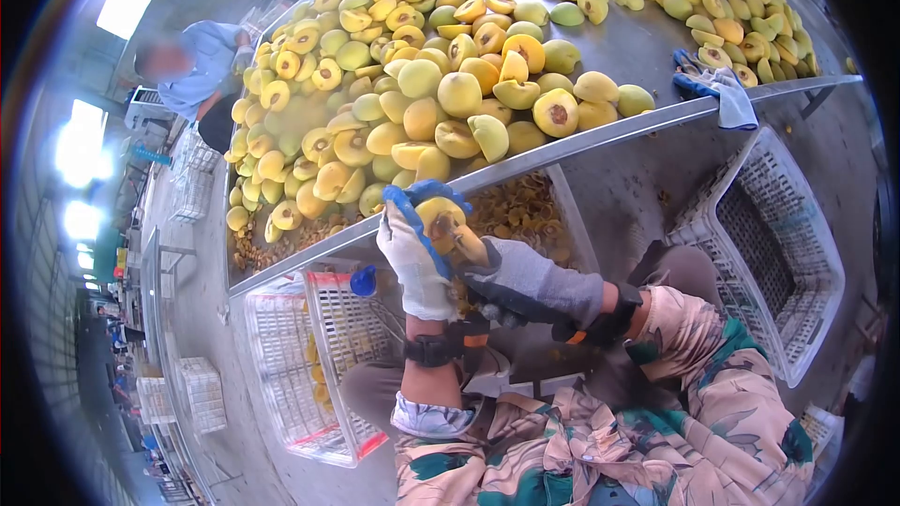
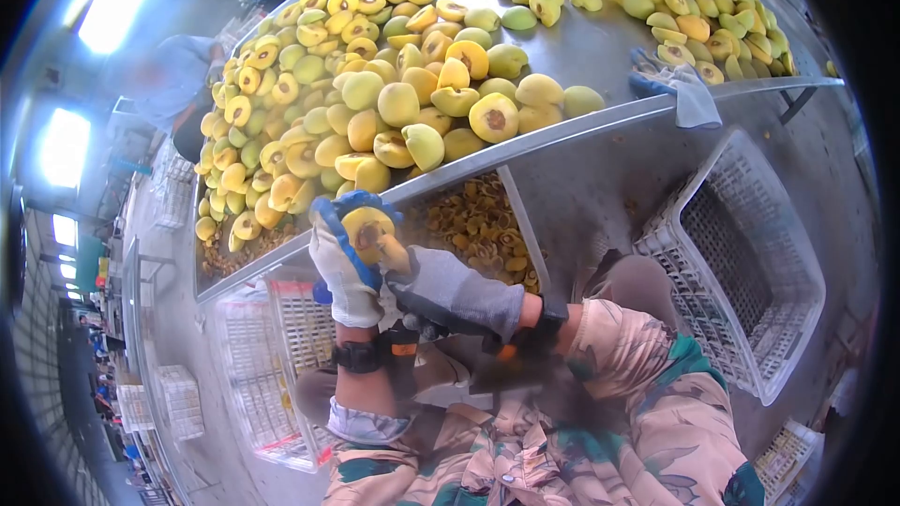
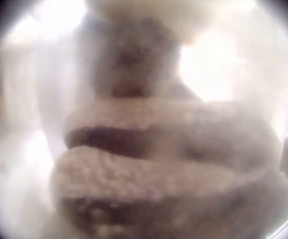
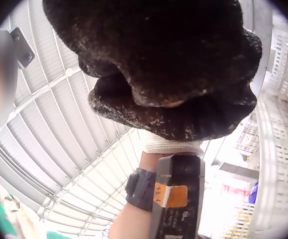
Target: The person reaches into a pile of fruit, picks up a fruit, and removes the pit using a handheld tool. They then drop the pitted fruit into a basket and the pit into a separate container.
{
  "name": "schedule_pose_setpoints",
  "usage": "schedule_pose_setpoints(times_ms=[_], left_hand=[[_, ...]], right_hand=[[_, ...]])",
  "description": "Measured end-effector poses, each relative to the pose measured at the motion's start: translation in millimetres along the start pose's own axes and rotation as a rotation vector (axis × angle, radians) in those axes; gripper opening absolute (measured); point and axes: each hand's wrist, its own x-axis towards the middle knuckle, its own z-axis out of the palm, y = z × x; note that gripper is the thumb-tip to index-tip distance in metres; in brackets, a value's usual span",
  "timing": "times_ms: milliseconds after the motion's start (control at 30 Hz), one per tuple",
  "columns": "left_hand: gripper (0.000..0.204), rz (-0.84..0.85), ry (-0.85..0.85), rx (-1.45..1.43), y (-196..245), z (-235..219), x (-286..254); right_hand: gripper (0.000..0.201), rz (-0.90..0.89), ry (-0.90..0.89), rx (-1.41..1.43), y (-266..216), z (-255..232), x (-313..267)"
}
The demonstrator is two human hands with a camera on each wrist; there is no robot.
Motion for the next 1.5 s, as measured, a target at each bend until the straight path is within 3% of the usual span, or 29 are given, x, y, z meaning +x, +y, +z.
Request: schedule_pose_setpoints(times_ms=[67,133,167,233,267,333,400,467,533,567,633,667,733,767,833,933,1000,1067,1100,1133,1233,1333,1400,1433,1500], left_hand=[[0.047,-0.048,0.004,0.095,-2,-3,3],[0.048,0.113,0.122,0.180,-8,4,-2],[0.048,0.193,0.183,0.222,-10,7,-5],[0.049,0.103,0.130,0.116,-8,6,-4],[0.050,0.060,0.104,0.062,-6,4,-4],[0.048,-0.053,-0.050,0.038,1,1,-5],[0.048,-0.133,-0.169,0.022,4,-4,-4],[0.049,-0.184,-0.257,0.015,3,-9,-1],[0.049,-0.177,-0.224,0.046,2,-11,2],[0.049,-0.172,-0.207,0.062,1,-12,2],[0.049,-0.147,-0.035,0.155,-3,-11,4],[0.049,-0.135,0.050,0.202,-5,-10,4],[0.054,-0.178,-0.064,0.068,4,-4,2],[0.057,-0.200,-0.119,0.000,10,-1,0],[0.057,-0.259,-0.179,-0.040,19,5,-3],[0.053,-0.315,-0.228,-0.023,20,-3,-2],[0.051,-0.301,-0.179,0.057,17,-8,-1],[0.051,-0.244,-0.051,0.181,16,-11,-2],[0.048,-0.201,-0.021,0.121,19,-5,-7],[0.048,-0.248,-0.021,0.070,22,-4,-10],[0.047,-0.332,0.008,0.036,28,-8,-16],[0.050,-0.345,0.032,0.213,34,-16,-16],[0.051,-0.385,-0.013,0.260,43,-19,-19],[0.050,-0.390,-0.149,0.152,45,-24,-24],[0.045,-0.396,-0.171,0.011,37,-38,-25]], right_hand=[[0.033,-0.007,0.017,-0.048,-4,1,-2],[0.032,-0.324,-0.026,-0.181,4,-2,3],[0.031,-0.635,-0.080,-0.289,22,-8,12],[0.027,-0.940,-0.107,-0.438,36,-11,20],[0.023,-0.934,-0.080,-0.480,32,-10,20],[0.020,-0.586,-0.076,-0.367,25,-9,14],[0.023,0.096,-0.110,-0.056,-13,-5,-10],[0.028,-0.656,-0.189,-0.337,18,-19,9],[0.029,-1.108,-0.155,-0.527,43,-21,26],[0.028,-1.183,-0.087,-0.582,42,-16,31],[0.024,-0.859,-0.188,-0.239,43,-15,28],[0.022,-0.438,-0.336,0.147,31,-15,15],[0.020,0.020,-0.572,0.610,25,-19,6],[0.020,0.041,-0.683,0.697,17,-22,5],[0.028,0.091,-0.500,0.634,2,-13,-4],[0.028,0.193,-0.473,0.634,-4,-11,-6],[0.028,0.065,-0.413,0.484,0,-6,-5],[0.024,0.072,-0.524,0.613,10,-5,0],[0.022,0.145,-0.661,0.818,20,-8,4],[0.021,0.222,-0.796,1.021,28,-10,8],[0.023,0.277,-1.036,1.210,41,-7,19],[0.024,0.227,-0.950,1.109,47,-5,16],[0.024,0.247,-0.749,0.981,30,1,2],[0.024,0.255,-0.650,0.912,19,4,-5],[0.021,0.229,-0.609,0.817,8,5,-15]])
